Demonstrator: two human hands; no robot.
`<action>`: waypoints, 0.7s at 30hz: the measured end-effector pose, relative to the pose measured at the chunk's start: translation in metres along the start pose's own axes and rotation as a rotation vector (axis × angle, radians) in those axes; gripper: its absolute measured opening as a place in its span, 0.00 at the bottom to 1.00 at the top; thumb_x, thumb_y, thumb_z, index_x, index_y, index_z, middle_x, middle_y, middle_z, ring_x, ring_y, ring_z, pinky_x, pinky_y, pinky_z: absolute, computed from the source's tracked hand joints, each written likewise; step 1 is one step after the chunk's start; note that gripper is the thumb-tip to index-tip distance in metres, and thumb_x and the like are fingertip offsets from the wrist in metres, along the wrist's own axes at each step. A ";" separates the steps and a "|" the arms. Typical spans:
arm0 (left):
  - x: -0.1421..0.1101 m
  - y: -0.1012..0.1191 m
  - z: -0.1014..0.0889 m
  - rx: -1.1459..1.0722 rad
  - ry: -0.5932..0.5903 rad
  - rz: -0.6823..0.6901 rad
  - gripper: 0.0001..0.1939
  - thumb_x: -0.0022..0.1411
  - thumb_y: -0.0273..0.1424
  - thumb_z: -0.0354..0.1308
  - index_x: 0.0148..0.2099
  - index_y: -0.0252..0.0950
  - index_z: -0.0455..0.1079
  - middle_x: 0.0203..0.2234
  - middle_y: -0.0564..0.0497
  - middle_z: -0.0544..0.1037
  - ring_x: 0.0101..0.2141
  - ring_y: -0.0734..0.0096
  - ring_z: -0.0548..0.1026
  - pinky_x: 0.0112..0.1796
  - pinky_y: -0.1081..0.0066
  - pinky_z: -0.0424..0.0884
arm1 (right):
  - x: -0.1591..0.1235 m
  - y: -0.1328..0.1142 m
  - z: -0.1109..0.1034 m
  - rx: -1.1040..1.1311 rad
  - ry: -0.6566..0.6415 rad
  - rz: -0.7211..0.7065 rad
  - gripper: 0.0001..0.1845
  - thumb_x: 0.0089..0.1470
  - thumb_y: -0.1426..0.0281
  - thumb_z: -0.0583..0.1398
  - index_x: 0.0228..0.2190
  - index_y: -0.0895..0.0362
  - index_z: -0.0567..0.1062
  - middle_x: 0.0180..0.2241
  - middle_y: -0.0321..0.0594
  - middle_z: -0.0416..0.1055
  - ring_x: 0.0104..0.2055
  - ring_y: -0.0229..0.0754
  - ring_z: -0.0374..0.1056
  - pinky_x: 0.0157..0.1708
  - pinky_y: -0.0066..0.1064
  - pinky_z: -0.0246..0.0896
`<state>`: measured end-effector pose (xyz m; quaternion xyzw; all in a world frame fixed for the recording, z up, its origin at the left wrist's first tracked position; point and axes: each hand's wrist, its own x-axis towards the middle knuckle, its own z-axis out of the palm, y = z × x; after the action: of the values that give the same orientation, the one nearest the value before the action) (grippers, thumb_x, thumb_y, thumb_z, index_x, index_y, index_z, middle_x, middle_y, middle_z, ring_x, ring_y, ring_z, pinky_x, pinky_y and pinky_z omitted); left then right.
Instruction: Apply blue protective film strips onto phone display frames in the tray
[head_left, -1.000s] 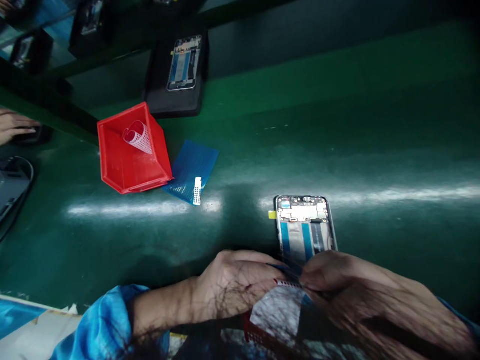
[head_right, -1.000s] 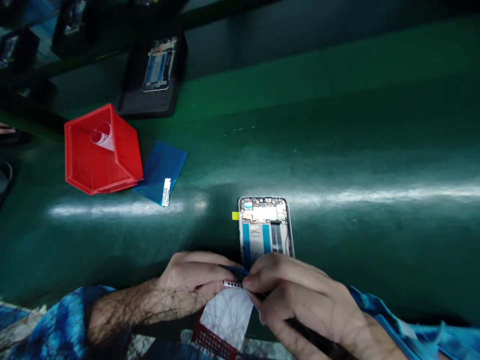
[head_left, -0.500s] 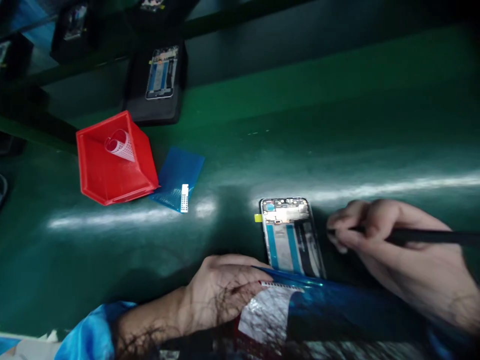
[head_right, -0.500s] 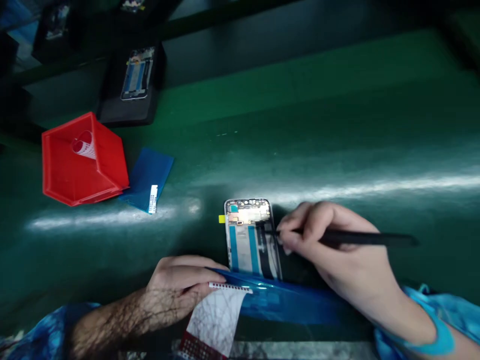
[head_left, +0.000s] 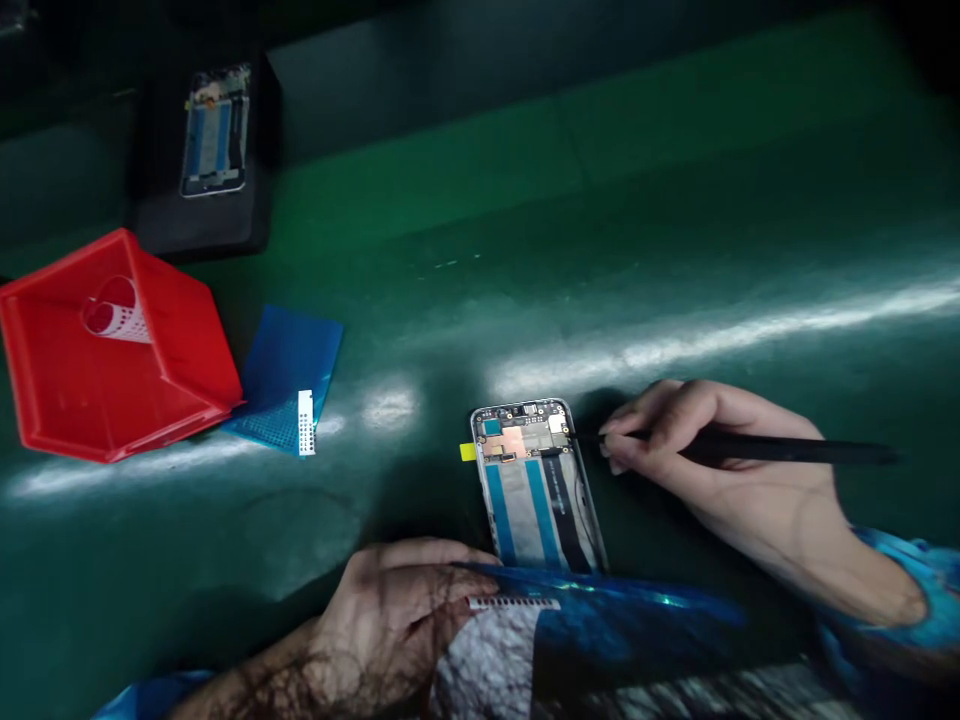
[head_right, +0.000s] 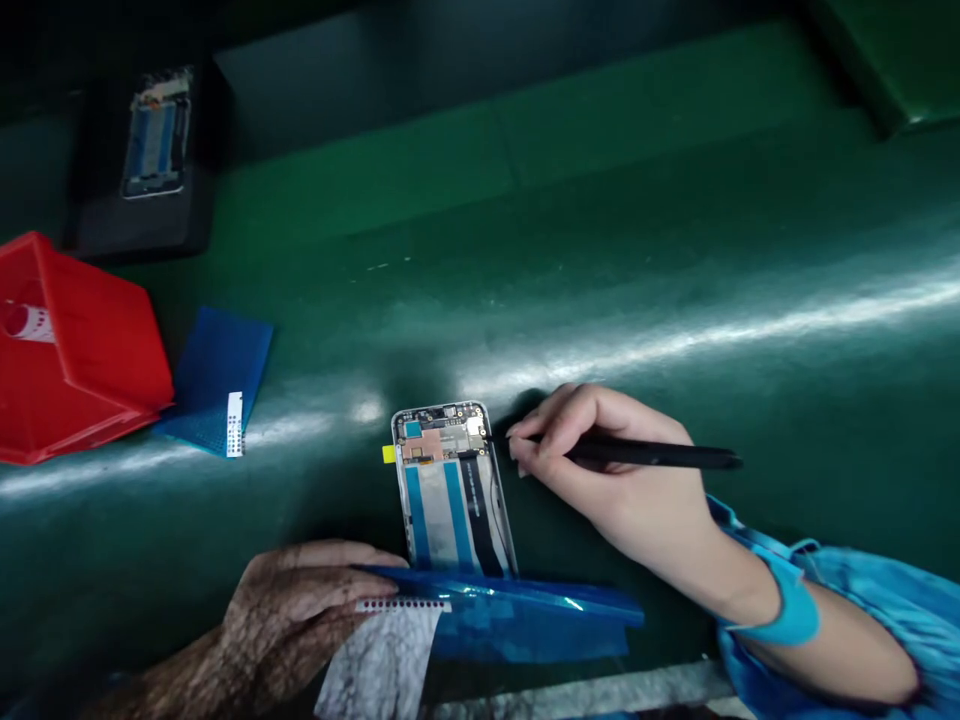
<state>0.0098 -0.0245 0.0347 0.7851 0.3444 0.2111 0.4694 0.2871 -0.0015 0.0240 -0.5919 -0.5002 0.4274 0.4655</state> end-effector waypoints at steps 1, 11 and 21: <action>0.001 0.000 -0.001 0.014 -0.001 0.007 0.09 0.67 0.32 0.51 0.42 0.37 0.73 0.39 0.56 0.81 0.39 0.83 0.82 0.47 0.93 0.71 | 0.000 -0.001 0.001 -0.012 0.004 -0.003 0.15 0.45 0.75 0.71 0.17 0.51 0.72 0.24 0.30 0.80 0.28 0.32 0.78 0.29 0.15 0.73; 0.004 0.003 -0.001 0.106 0.021 0.052 0.12 0.69 0.34 0.47 0.42 0.39 0.72 0.38 0.58 0.82 0.38 0.86 0.82 0.49 0.96 0.68 | -0.004 0.002 0.000 -0.001 0.005 -0.020 0.15 0.46 0.76 0.71 0.18 0.51 0.72 0.25 0.29 0.80 0.30 0.31 0.78 0.32 0.15 0.74; 0.005 0.004 -0.004 0.083 0.025 0.044 0.13 0.69 0.35 0.47 0.41 0.39 0.72 0.37 0.56 0.82 0.37 0.84 0.82 0.47 0.94 0.70 | -0.007 0.005 -0.001 -0.058 -0.017 -0.097 0.15 0.50 0.77 0.69 0.20 0.50 0.72 0.28 0.29 0.79 0.32 0.31 0.77 0.33 0.16 0.73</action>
<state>0.0123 -0.0198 0.0403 0.8086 0.3415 0.2166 0.4273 0.2885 -0.0089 0.0195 -0.5766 -0.5444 0.3948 0.4641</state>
